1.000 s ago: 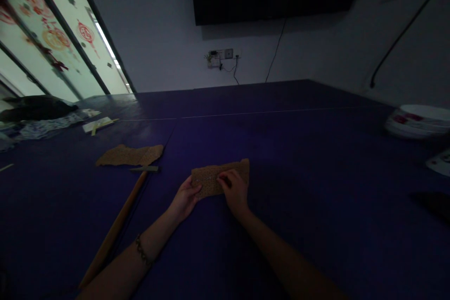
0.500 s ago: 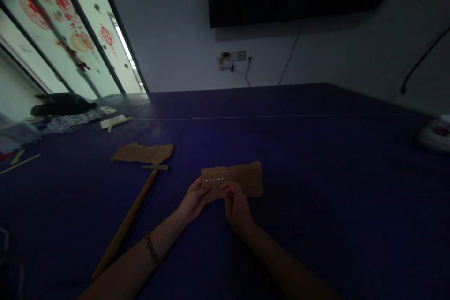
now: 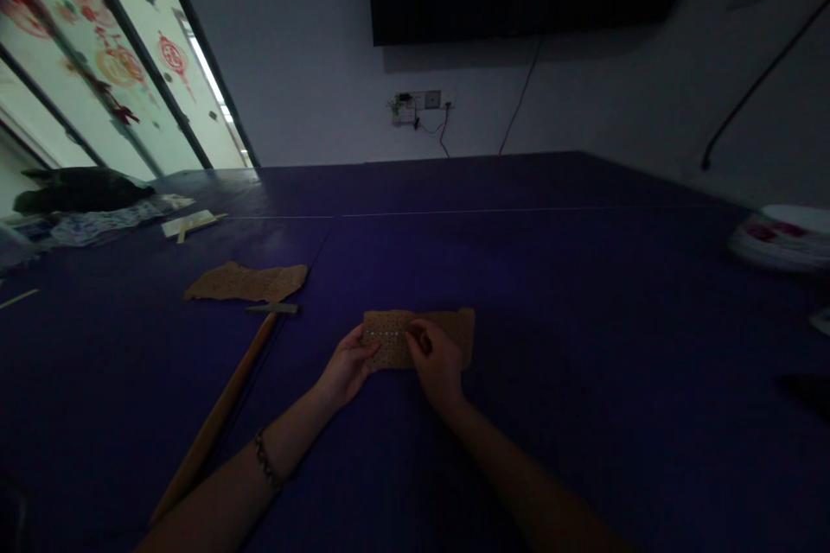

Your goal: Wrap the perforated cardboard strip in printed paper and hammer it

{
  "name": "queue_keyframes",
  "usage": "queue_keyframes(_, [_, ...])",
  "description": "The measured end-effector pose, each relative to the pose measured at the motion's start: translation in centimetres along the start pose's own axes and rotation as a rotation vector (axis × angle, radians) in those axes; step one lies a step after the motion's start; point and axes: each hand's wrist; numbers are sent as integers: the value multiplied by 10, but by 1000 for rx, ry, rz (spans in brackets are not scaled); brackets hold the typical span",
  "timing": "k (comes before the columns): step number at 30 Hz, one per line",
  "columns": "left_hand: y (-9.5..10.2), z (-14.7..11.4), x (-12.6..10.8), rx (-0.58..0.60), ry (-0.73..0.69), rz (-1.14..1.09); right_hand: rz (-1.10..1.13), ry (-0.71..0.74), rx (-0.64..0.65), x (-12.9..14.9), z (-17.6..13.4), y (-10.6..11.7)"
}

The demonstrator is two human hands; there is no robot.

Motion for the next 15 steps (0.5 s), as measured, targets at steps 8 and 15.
queue_keyframes(8, [-1,-1,-1,14,-10,10,16,55,45,-5,-1,-1])
queue_keyframes(15, [-3,-3,-2,0,-18,7,30,40,58,-7,1,-1])
Point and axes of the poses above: each hand's wrist, its own z-axis towards the middle knuckle, its own y-axis out of the back of the hand, x = y × z, and after that the axes turned 9 degrees about z, right-handed
